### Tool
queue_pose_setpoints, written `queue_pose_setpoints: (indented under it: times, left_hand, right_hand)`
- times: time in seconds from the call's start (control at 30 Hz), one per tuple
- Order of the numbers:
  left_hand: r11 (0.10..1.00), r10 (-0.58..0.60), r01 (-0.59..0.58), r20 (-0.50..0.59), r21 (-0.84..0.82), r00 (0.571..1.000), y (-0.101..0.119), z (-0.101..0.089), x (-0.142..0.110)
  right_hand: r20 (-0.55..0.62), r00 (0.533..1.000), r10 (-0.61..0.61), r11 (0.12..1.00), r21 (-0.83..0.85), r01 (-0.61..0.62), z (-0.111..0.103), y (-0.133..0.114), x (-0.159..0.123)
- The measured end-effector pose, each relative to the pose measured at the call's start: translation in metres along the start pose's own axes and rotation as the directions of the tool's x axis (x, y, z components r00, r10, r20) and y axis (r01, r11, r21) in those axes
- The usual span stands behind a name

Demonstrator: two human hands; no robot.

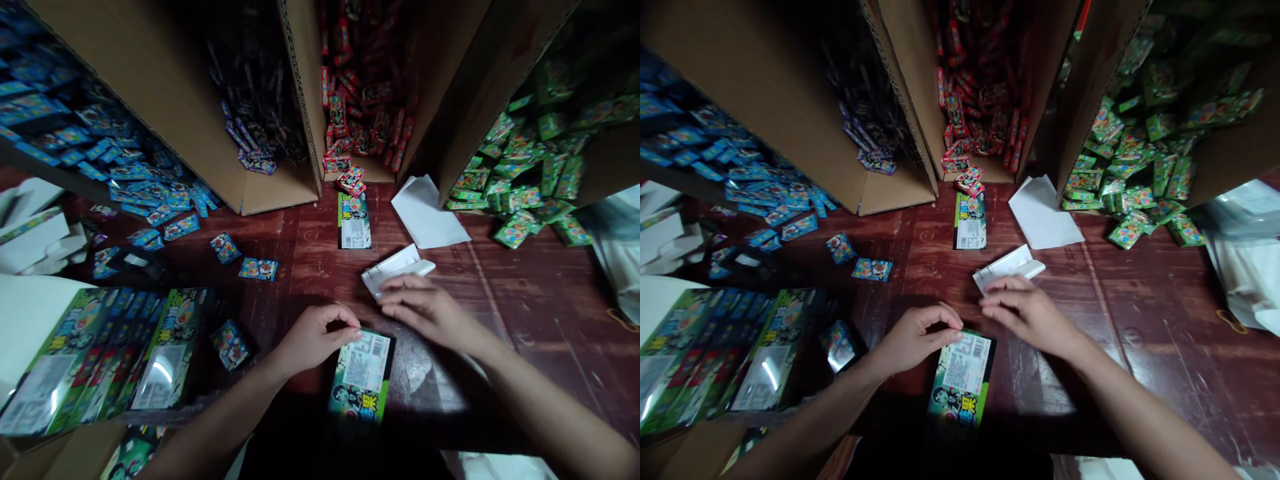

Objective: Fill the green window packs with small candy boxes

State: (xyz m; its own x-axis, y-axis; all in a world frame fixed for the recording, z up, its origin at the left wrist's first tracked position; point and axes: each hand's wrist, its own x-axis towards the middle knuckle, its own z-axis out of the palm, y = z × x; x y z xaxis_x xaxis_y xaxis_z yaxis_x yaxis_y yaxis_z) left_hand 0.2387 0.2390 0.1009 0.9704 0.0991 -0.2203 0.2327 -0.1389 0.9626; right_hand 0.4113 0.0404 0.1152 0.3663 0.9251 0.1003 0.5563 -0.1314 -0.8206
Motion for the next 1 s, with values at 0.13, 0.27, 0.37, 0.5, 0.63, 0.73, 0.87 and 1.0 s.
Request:
queue_pose_setpoints:
  times: [0.13,0.27,0.37,0.5,0.63,0.73,0.87,1.0]
  left_hand:
    - [0.989,0.107,-0.108,0.021,0.104,0.994,0.01,0.006,0.019]
    - [0.955,0.094,-0.092,0.008,0.283,0.996,0.009,-0.001,0.033]
    - [0.928,0.123,-0.088,-0.075,0.361,0.989,0.003,-0.01,0.048]
    - [0.919,0.154,-0.081,-0.161,0.387,0.975,-0.003,-0.009,0.074]
    - [0.926,0.118,-0.058,-0.139,0.373,0.983,-0.005,0.005,0.096]
    - [0.921,0.087,-0.018,-0.162,0.389,0.983,-0.002,0.012,0.106]
    - [0.886,0.1,-0.005,-0.18,0.464,0.979,0.003,0.006,0.106]
    - [0.793,0.232,-0.058,-0.211,0.607,0.95,0.002,-0.007,0.073]
  right_hand:
    - [0.123,0.977,-0.173,0.923,-0.327,0.205,-0.03,0.027,0.055]
    - [0.363,0.912,-0.192,0.916,-0.268,0.299,-0.039,0.046,0.091]
    - [0.388,0.898,-0.207,0.934,-0.195,0.299,-0.039,0.053,0.095]
    - [0.335,0.923,-0.192,0.949,-0.175,0.261,-0.039,0.061,0.087]
    - [0.305,0.938,-0.165,0.965,-0.148,0.218,-0.039,0.069,0.082]
    - [0.308,0.937,-0.165,0.97,-0.124,0.211,-0.043,0.069,0.08]
    - [0.219,0.966,-0.14,0.99,0.027,0.137,-0.057,0.053,0.068]
    - [-0.079,0.995,0.054,0.968,0.251,-0.033,-0.062,0.027,0.04]
